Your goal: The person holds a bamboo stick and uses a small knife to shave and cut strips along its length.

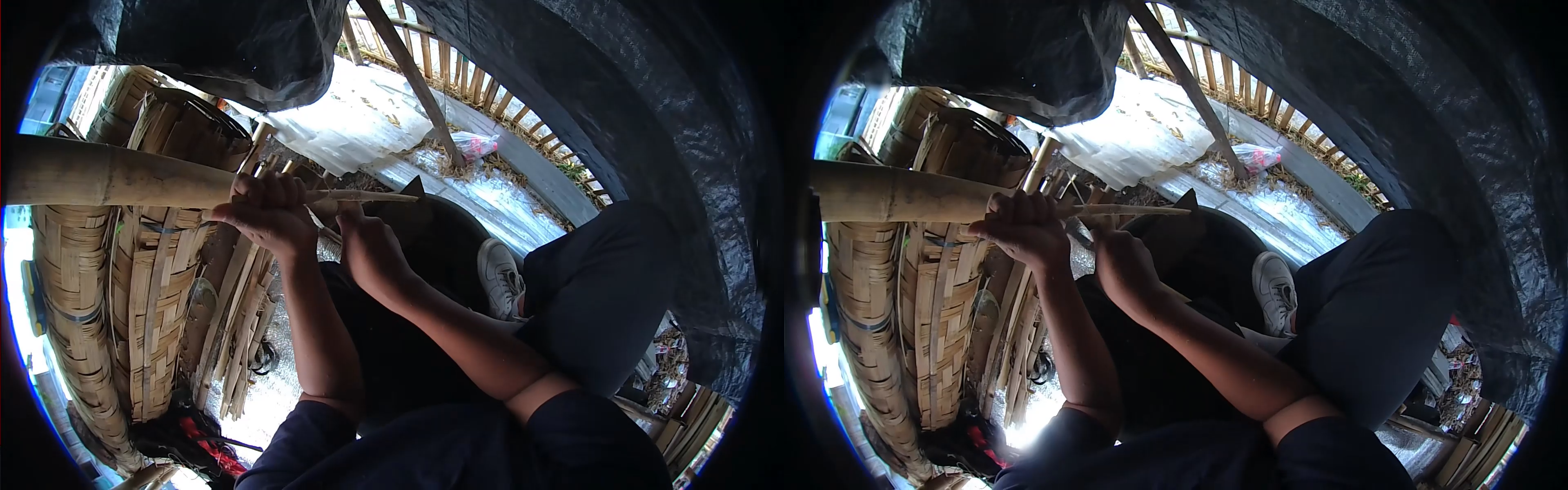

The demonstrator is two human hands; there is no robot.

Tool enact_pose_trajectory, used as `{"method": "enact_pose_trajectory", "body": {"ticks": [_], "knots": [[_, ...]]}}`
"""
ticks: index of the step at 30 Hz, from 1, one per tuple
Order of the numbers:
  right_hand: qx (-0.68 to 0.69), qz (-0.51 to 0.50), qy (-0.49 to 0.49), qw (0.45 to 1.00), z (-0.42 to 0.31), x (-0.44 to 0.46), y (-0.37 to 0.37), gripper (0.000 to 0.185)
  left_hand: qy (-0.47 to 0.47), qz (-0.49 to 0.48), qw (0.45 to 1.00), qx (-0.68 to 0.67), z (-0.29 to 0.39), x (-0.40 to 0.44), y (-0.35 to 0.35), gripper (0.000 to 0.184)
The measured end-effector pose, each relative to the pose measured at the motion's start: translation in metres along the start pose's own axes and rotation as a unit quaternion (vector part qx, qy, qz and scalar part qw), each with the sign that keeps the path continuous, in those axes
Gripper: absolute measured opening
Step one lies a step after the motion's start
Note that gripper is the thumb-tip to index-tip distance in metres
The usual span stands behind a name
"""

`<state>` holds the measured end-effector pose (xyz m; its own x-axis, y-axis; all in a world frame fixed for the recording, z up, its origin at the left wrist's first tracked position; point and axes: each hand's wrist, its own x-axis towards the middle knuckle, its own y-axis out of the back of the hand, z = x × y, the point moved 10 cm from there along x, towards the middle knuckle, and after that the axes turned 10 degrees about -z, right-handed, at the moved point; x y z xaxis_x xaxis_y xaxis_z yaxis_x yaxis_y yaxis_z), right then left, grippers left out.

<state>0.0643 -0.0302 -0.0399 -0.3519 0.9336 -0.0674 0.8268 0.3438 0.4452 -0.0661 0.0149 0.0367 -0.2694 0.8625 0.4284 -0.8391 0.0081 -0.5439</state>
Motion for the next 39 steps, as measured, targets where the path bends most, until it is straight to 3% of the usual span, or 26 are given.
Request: {"method": "enact_pose_trajectory", "body": {"ticks": [2, 4, 5, 7, 12, 15, 18, 20, 22, 24, 26, 30, 33, 36, 37, 39], "knots": [[0.001, -0.003, -0.081, 0.997, 0.027, 0.005, -0.007, 0.007, -0.005, 0.011, 0.999, -0.033, 0.001, 0.005, 0.013, 0.06], [0.012, 0.0, -0.053, 0.999, 0.008, 0.003, -0.003, 0.008, -0.007, 0.008, 1.0, -0.03, 0.003, 0.005, 0.025, 0.061], [0.018, 0.001, -0.025, 1.0, -0.005, 0.003, 0.0, 0.009, -0.013, -0.038, 0.998, -0.045, 0.001, 0.006, 0.023, 0.06], [0.016, 0.006, -0.001, 1.0, -0.021, 0.002, 0.003, 0.016, -0.004, -0.018, 0.999, -0.03, 0.0, 0.005, 0.003, 0.059], [0.021, 0.025, -0.043, 0.999, 0.036, 0.014, -0.001, 0.017, 0.0, 0.008, 1.0, -0.029, 0.002, 0.005, 0.015, 0.058], [0.05, 0.048, 0.039, 0.997, 0.0, 0.009, 0.003, 0.019, -0.002, -0.031, 0.999, -0.037, 0.001, 0.003, 0.003, 0.058], [0.059, 0.03, -0.048, 0.997, 0.027, 0.012, 0.001, 0.02, -0.004, -0.022, 1.0, -0.008, 0.005, 0.0, -0.01, 0.059], [0.03, 0.057, -0.021, 0.998, 0.059, 0.017, 0.003, 0.02, -0.006, -0.016, 0.999, -0.037, 0.004, 0.002, -0.002, 0.059], [0.047, 0.0, -0.052, 0.998, 0.068, 0.021, 0.003, 0.019, -0.002, -0.012, 0.998, -0.064, 0.001, 0.005, 0.006, 0.059], [0.033, 0.009, -0.048, 0.998, 0.036, 0.021, 0.0, 0.018, -0.004, -0.046, 0.997, -0.056, -0.001, 0.008, 0.005, 0.06], [0.089, 0.032, 0.036, 0.995, -0.017, 0.01, 0.012, 0.018, -0.005, -0.017, 0.999, -0.037, 0.0, 0.009, 0.004, 0.06], [0.033, 0.008, -0.057, 0.998, 0.077, 0.025, -0.022, 0.019, -0.009, 0.016, 1.0, -0.019, 0.009, 0.011, 0.019, 0.06], [0.021, 0.015, -0.064, 0.998, 0.101, 0.027, -0.023, 0.021, -0.006, -0.012, 0.999, -0.033, 0.01, 0.014, 0.026, 0.059], [0.091, -0.022, -0.038, 0.995, 0.031, 0.021, -0.005, 0.022, 0.006, -0.023, 0.997, -0.075, 0.003, 0.015, 0.029, 0.059], [0.088, -0.002, 0.018, 0.996, 0.008, 0.018, -0.004, 0.022, 0.004, -0.02, 0.997, -0.074, 0.003, 0.015, 0.025, 0.059], [0.085, -0.003, 0.0, 0.996, 0.009, 0.019, -0.007, 0.021, 0.019, 0.019, 0.998, -0.065, -0.001, 0.012, 0.024, 0.059]]}}
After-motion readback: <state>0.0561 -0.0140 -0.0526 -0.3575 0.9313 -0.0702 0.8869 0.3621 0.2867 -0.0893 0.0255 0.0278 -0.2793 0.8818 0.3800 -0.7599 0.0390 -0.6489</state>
